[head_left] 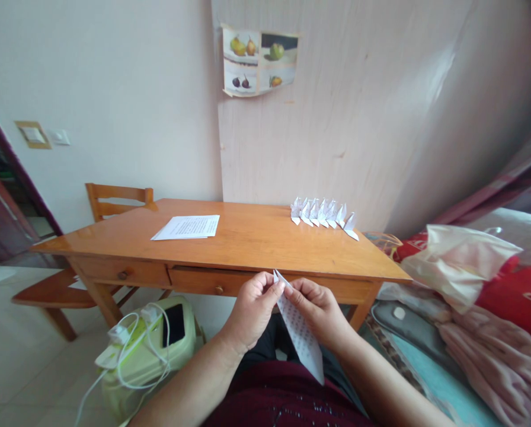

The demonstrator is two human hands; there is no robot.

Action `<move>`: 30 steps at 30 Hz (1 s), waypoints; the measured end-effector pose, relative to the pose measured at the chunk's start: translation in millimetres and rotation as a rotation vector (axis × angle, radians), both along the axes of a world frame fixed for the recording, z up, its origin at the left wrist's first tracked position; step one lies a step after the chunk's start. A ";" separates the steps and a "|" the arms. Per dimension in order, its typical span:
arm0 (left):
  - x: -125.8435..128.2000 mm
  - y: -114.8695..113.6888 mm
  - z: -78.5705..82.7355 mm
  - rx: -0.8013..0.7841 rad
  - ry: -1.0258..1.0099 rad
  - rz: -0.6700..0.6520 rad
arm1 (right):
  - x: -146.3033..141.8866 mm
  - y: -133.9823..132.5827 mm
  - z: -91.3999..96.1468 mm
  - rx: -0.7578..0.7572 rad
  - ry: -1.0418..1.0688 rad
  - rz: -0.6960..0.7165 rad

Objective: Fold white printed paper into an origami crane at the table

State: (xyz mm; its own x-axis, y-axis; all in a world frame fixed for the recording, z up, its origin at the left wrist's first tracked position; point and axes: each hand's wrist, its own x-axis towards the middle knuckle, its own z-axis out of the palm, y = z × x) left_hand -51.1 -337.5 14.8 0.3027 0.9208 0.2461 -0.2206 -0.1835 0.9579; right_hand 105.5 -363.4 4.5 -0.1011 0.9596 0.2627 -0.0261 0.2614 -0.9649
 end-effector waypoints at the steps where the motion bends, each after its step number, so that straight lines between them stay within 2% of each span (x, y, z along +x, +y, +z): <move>1: 0.8 -0.3 0.1 0.003 -0.005 0.008 | 0.0 0.0 0.7 0.002 -0.002 -0.003; 5: 2.4 -1.2 2.5 0.002 -0.058 0.008 | 0.2 -0.3 4.6 0.017 -0.001 -0.011; 14: -1.5 0.6 2.5 -0.078 -0.173 -0.089 | 1.6 -2.2 5.1 -0.015 0.044 0.030; 25: -4.2 -0.7 10.4 -0.035 -0.125 -0.075 | 1.1 -3.6 6.4 -0.073 0.081 0.031; 30: -3.6 -0.4 7.4 -0.064 -0.140 -0.033 | 0.3 -3.3 5.0 -0.068 0.082 0.025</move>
